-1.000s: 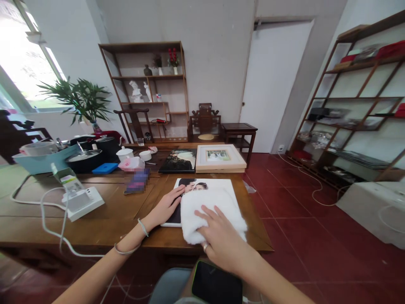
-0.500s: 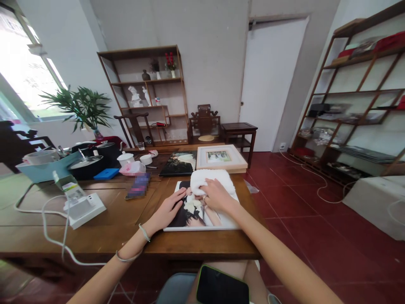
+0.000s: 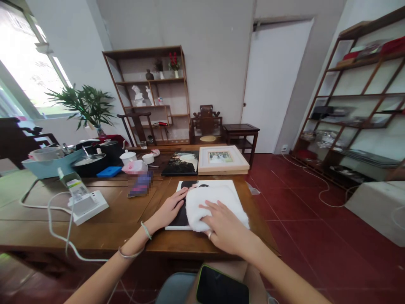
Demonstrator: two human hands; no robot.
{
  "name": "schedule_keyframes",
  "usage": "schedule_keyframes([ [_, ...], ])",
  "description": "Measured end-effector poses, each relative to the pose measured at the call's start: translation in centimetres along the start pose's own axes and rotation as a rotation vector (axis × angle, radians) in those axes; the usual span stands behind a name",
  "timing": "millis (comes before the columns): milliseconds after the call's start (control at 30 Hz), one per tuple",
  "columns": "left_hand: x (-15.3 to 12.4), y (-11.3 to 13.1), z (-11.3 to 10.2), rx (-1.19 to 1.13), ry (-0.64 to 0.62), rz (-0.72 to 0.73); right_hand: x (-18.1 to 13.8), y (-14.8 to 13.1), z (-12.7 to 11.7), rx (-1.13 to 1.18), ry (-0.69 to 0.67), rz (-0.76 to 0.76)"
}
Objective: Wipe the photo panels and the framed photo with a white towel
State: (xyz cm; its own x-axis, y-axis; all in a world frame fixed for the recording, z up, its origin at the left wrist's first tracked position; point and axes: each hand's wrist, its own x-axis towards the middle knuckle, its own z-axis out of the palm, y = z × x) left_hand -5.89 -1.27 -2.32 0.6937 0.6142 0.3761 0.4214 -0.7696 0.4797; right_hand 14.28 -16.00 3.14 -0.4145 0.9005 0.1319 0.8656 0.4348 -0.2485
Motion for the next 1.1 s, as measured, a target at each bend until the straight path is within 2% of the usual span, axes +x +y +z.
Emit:
schedule_keyframes([
  [233, 0.1, -0.3, -0.2, 0.004, -0.002, 0.007, 5.2, 3.8, -0.5, -0.051, 0.045, 0.037],
  [333, 0.2, -0.3, -0.2, 0.008, -0.011, 0.003, 6.3, 4.7, -0.2, -0.066, 0.066, 0.057],
  [433, 0.2, -0.3, -0.1, 0.018, -0.017, 0.001, 5.6, 4.6, 0.4, -0.065, 0.079, 0.056],
  [567, 0.1, -0.4, -0.1, 0.023, -0.018, 0.007, 2.9, 3.0, 0.8, -0.048, 0.073, 0.054],
  [667, 0.0, -0.4, -0.1, 0.014, -0.011, 0.008, 1.2, 1.8, 0.5, -0.023, 0.025, 0.042],
  [767, 0.0, -0.5, -0.1, 0.009, -0.003, 0.021, 1.0, 1.5, 0.0, -0.008, 0.01, 0.028],
  [1100, 0.1, -0.8, 0.0, 0.015, -0.004, 0.024, 7.7, 4.9, 0.1, -0.069, 0.094, 0.012],
])
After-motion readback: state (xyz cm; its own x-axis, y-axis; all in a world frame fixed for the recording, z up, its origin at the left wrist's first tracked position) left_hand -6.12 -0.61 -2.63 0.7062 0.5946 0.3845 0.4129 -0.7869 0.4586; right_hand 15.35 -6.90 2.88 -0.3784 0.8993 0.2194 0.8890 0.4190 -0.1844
